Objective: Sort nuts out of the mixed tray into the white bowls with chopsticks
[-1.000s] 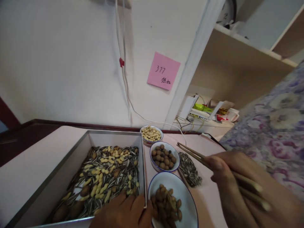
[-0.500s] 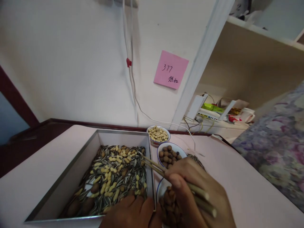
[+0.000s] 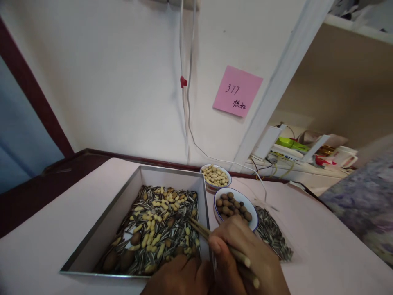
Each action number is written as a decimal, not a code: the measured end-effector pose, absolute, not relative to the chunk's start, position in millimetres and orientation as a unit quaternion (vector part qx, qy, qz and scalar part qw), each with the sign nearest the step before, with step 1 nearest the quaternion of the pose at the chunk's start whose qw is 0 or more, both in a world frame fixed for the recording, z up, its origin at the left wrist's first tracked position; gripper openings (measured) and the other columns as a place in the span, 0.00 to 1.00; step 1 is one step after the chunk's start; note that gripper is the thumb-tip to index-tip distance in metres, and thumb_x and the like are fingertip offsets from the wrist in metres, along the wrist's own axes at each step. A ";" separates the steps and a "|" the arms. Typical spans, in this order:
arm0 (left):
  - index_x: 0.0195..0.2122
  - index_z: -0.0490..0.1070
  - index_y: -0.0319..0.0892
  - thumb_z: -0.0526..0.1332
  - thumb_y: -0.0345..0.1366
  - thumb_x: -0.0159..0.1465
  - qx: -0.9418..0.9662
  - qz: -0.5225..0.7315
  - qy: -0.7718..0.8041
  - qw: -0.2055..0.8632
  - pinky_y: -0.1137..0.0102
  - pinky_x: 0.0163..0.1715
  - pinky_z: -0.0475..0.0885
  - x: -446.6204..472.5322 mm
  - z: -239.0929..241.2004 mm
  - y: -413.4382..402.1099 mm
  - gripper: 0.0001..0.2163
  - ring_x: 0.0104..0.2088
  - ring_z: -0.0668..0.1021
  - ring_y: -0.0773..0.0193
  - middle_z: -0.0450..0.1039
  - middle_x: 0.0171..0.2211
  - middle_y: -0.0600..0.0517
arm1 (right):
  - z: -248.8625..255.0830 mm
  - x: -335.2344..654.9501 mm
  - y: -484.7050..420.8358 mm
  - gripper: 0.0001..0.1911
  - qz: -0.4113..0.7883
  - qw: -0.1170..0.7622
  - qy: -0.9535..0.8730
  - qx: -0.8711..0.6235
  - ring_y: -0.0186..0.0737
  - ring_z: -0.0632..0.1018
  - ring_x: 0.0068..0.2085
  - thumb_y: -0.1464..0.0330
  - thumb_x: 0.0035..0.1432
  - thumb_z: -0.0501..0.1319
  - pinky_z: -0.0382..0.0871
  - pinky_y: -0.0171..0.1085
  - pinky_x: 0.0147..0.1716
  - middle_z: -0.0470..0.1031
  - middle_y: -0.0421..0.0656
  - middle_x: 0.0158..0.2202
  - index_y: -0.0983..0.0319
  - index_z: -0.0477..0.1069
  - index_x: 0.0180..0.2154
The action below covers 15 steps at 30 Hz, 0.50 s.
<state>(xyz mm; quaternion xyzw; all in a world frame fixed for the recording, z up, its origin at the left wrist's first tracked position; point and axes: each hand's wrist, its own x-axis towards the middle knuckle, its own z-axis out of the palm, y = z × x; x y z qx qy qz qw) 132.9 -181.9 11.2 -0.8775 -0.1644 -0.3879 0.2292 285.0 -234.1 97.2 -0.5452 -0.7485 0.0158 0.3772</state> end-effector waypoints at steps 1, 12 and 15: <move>0.29 0.61 0.45 0.61 0.32 0.69 -0.877 -0.388 -0.172 0.225 0.66 0.17 0.56 132.7 9.5 -182.2 0.12 0.17 0.65 0.68 0.64 0.20 0.61 | 94.8 284.0 -232.6 0.14 0.014 0.375 -0.750 -0.545 0.28 0.78 0.29 0.68 0.75 0.54 0.72 0.24 0.29 0.74 0.36 0.29 0.57 0.71 0.34; 0.30 0.63 0.45 0.62 0.32 0.68 -0.879 -0.396 -0.183 0.195 0.67 0.15 0.57 132.3 -2.4 -182.8 0.10 0.15 0.67 0.68 0.66 0.19 0.60 | 85.8 282.9 -231.7 0.16 0.018 0.378 -0.745 -0.549 0.27 0.76 0.28 0.67 0.75 0.54 0.70 0.24 0.28 0.72 0.35 0.28 0.57 0.68 0.32; 0.30 0.62 0.46 0.63 0.33 0.67 -0.877 -0.395 -0.192 0.196 0.67 0.14 0.57 132.0 1.2 -183.3 0.11 0.15 0.67 0.67 0.65 0.18 0.61 | 87.1 282.5 -234.7 0.16 0.019 0.381 -0.747 -0.544 0.28 0.77 0.28 0.68 0.75 0.54 0.70 0.24 0.29 0.72 0.36 0.28 0.58 0.68 0.32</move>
